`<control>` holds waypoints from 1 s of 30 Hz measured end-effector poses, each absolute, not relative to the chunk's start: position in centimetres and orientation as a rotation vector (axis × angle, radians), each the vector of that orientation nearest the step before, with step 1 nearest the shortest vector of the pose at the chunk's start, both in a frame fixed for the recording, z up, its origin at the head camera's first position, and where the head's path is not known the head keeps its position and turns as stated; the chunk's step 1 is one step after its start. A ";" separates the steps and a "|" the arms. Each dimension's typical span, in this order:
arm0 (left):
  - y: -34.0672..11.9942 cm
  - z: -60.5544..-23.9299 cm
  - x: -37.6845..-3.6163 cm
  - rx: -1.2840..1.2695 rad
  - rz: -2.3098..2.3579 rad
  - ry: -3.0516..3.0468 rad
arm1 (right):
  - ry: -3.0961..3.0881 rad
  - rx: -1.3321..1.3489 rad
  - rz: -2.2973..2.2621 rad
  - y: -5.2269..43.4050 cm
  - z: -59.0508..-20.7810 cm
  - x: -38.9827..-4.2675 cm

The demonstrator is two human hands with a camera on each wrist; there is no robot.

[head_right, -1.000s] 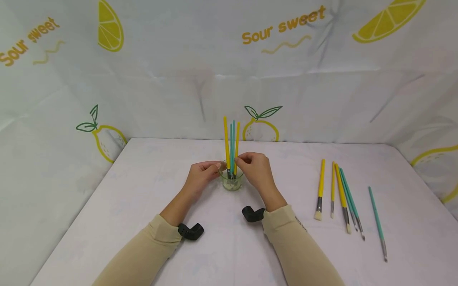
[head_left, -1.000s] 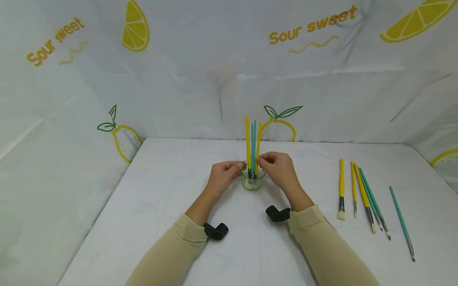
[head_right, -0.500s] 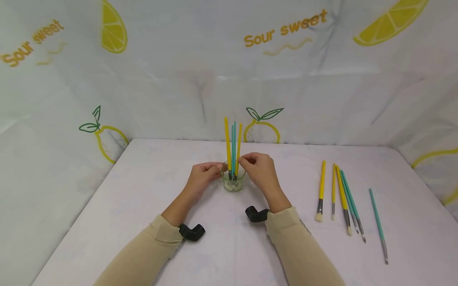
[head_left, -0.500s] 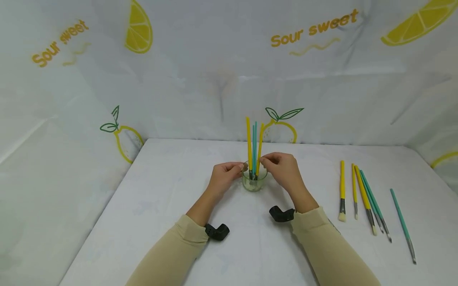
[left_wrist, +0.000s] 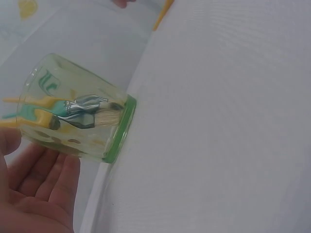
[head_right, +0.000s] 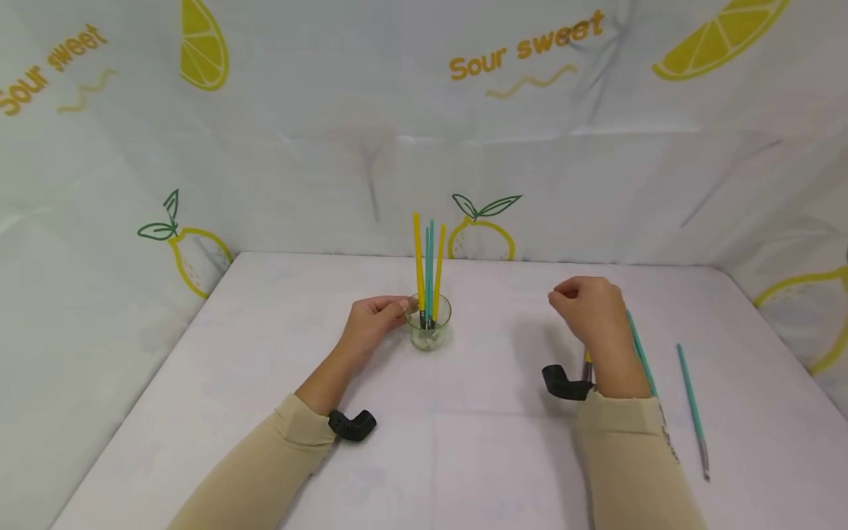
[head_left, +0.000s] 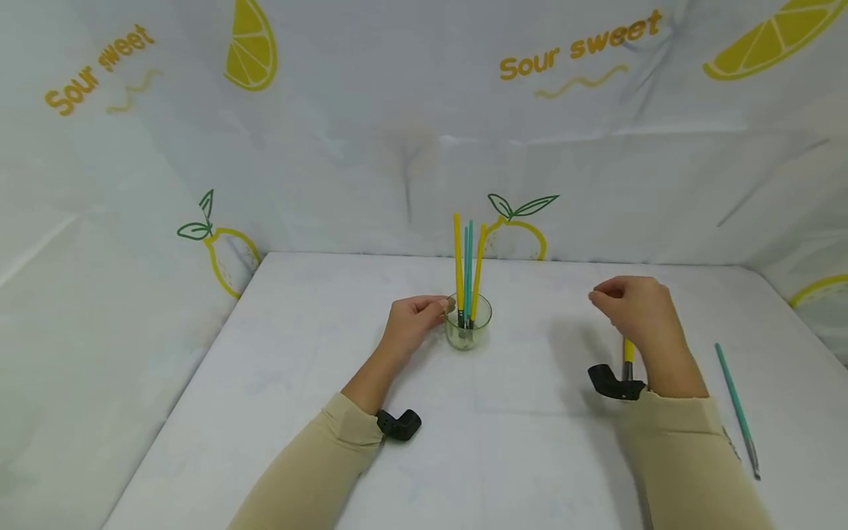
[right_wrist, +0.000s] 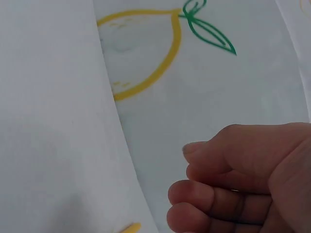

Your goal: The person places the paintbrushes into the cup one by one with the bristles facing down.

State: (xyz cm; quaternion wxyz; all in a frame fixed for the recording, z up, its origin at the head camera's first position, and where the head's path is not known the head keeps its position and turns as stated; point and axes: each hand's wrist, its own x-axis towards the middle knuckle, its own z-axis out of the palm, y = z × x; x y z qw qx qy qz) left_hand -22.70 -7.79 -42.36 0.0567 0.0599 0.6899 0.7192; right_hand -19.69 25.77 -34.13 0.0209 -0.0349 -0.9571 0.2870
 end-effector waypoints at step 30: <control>-7.6 -42.1 -22.4 0.146 2.167 2.091 | -3.236 -0.461 1.057 32.0 -38.1 -20.5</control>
